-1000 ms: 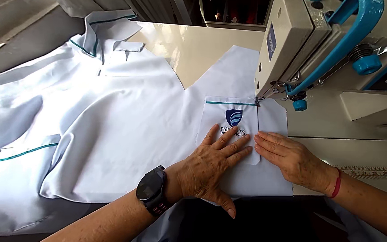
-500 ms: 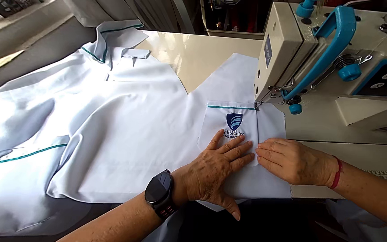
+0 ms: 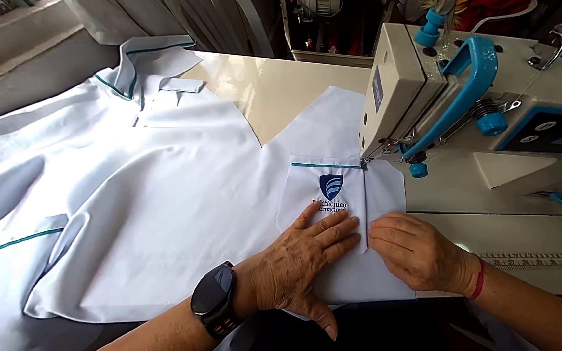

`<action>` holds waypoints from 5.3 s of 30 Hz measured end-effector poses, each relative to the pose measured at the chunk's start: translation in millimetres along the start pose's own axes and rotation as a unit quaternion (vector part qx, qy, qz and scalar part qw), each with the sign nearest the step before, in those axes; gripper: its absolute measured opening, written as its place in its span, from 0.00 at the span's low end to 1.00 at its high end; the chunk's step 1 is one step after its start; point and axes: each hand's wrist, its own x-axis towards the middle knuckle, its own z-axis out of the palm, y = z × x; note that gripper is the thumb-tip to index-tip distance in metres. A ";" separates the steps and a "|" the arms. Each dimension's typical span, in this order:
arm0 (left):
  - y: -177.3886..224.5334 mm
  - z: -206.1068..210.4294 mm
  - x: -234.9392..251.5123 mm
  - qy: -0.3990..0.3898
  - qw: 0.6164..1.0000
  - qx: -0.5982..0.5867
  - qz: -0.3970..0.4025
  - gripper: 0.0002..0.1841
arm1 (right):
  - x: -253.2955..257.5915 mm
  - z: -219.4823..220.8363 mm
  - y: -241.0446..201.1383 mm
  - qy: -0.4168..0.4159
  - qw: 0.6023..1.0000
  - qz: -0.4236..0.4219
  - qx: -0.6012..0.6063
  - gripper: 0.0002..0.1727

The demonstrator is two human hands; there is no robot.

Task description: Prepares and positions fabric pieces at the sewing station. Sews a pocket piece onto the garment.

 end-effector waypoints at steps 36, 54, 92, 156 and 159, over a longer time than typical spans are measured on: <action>11.8 -5.8 9.7 0.034 0.999 0.030 0.013 0.56 | 9.4 14.6 -3.9 -0.001 0.993 0.114 0.043 0.16; 12.2 -10.7 20.0 0.033 0.999 0.024 -0.015 0.46 | 16.9 -1.0 8.0 -0.080 0.994 0.000 0.069 0.14; -52.2 -53.2 -14.9 0.150 0.902 -0.264 -0.306 0.04 | 45.9 2.8 22.1 -0.008 0.865 0.374 0.335 0.04; -11.0 -39.6 5.9 0.050 0.997 0.020 -0.054 0.21 | 22.7 16.2 3.7 -0.010 1.000 0.012 -0.001 0.12; 4.6 -6.1 40.1 0.108 0.990 -0.043 -0.075 0.16 | 22.0 20.4 5.6 0.014 0.999 0.039 0.023 0.11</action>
